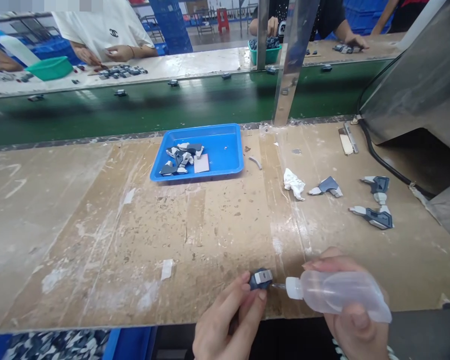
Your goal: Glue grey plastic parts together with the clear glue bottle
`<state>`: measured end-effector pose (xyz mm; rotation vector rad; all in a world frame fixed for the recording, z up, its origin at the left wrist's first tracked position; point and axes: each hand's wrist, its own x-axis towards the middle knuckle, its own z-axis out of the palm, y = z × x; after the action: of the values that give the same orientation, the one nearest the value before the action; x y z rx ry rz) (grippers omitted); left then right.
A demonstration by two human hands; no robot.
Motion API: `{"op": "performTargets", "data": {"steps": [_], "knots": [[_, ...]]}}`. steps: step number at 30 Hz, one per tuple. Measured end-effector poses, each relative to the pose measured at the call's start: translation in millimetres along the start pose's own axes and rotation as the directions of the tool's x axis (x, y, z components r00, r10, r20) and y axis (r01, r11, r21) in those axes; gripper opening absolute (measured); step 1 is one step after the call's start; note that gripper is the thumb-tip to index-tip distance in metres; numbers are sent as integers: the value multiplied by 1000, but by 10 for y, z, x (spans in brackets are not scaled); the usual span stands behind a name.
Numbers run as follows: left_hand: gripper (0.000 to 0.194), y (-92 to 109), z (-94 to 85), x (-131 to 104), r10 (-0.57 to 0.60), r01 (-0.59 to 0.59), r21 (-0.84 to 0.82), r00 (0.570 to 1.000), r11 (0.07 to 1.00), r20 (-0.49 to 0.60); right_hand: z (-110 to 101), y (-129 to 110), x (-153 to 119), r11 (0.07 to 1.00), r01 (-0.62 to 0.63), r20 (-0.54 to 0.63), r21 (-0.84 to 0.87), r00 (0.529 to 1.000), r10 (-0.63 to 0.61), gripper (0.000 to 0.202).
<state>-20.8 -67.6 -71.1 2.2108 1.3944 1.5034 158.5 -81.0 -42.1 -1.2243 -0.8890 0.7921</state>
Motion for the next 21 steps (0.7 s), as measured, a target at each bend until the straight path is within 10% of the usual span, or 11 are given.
{"op": "performTargets", "data": {"steps": [21], "knots": [[16, 36, -35, 90, 39, -39, -12, 999, 999, 24, 9, 22, 90, 966, 210, 26, -148, 978, -209, 52]]}}
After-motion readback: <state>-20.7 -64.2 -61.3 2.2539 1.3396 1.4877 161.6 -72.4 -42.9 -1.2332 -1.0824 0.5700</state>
